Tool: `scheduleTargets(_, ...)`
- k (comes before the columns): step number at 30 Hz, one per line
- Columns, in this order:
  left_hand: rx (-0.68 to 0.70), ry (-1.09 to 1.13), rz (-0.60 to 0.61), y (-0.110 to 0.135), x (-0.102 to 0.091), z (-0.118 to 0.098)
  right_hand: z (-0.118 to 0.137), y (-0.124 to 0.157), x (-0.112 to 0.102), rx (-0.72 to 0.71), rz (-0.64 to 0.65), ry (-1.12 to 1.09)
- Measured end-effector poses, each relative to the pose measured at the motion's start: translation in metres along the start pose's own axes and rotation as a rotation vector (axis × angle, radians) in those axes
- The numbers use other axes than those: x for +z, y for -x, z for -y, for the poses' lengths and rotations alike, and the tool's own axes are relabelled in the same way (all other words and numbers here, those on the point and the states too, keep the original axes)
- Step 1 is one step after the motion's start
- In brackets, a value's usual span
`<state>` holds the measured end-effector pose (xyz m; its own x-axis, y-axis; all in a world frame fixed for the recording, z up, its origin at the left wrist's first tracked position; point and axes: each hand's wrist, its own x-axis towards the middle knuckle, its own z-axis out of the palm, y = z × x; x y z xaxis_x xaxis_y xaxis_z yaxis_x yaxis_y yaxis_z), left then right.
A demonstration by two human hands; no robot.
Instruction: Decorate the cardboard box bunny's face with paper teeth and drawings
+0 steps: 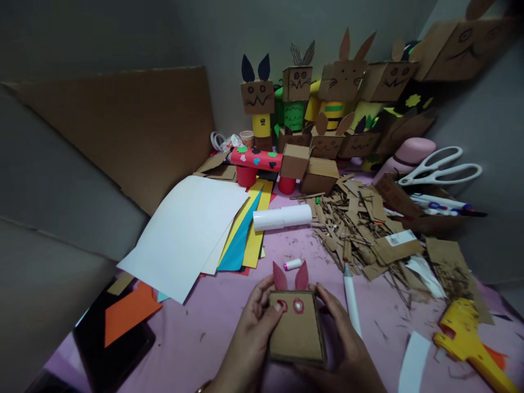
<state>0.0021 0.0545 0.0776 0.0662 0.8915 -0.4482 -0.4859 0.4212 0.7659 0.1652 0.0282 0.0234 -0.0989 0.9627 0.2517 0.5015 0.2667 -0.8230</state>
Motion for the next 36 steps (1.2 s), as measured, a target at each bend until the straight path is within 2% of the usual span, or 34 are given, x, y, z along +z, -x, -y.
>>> scheduleTargets(5,0.083,-0.094,0.022,-0.001,0.0,0.0,0.002,0.0,-0.001,0.045,0.003,-0.05)
scheduleTargets(11,0.035,-0.012,-0.006,0.0,-0.003,0.007,0.004,0.0,-0.001,0.1,0.009,-0.099)
scheduleTargets(16,0.055,-0.034,0.014,0.0,0.0,0.006,0.004,0.0,0.0,0.097,-0.011,-0.093)
scheduleTargets(19,0.05,-0.039,0.027,0.0,0.003,0.003,-0.001,0.002,0.001,0.065,-0.014,-0.092)
scheduleTargets(25,0.135,-0.119,0.007,0.004,0.012,-0.004,-0.014,0.007,0.001,-0.106,0.029,-0.1)
scheduleTargets(29,0.135,-0.164,0.007,0.006,0.017,-0.008,-0.017,0.007,-0.001,-0.138,0.057,-0.048)
scheduleTargets(36,0.17,-0.24,0.016,0.001,0.012,-0.001,-0.015,0.005,0.0,-0.145,0.063,0.007)
